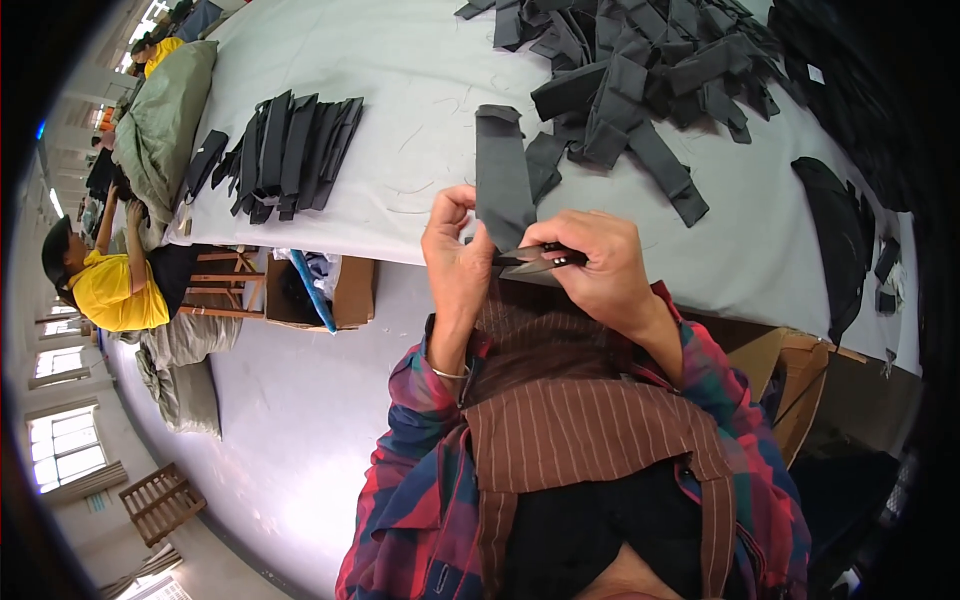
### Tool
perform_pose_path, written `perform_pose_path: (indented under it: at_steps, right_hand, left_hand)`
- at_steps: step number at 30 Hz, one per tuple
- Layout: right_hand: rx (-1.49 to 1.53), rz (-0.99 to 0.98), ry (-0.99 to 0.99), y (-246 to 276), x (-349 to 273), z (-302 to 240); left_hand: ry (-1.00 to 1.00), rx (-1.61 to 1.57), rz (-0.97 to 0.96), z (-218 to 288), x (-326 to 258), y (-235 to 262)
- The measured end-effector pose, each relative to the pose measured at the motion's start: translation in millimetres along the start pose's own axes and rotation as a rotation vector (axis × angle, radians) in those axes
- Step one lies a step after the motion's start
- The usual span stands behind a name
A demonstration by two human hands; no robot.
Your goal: Trimming excess material and loose threads from fabric straps using specialized snips.
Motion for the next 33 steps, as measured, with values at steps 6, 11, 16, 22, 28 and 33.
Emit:
perform_pose_path:
  at_steps: [6,11,16,22,28,33]
  right_hand:
    - [-0.104,-0.006,0.064,-0.6,1.1,-0.3]
    - [-0.173,-0.145,0.081,-12.1,-1.0,-3.0]
    - [0.097,0.040,-0.121,18.8,2.1,15.0]
    - [-0.252,0.138,-0.041,29.3,7.9,5.4]
    - [-0.372,0.168,0.057,29.4,9.2,-4.6]
    - [-0.382,0.177,0.050,29.5,8.6,-7.2]
  left_hand:
    - [0.249,-0.444,-0.149,-1.9,-4.9,-23.3]
    - [0.243,-0.466,-0.202,-2.6,-7.2,-26.6]
    - [0.193,-0.466,-0.137,1.1,-1.0,-14.5]
    - [0.222,-0.446,-0.140,2.1,-4.6,-16.4]
    - [0.216,-0.434,-0.138,3.9,-4.0,-16.7]
    - [0.205,-0.453,-0.131,7.6,-4.4,-17.4]
Point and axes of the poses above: each hand's wrist, its own x-axis towards the middle knuckle, its own y-axis out of the back of the hand, z = x × y, the point moved 10 cm from there along x, towards the middle knuckle, and after that the axes turned 9 degrees about x, right-handed, at the moved point
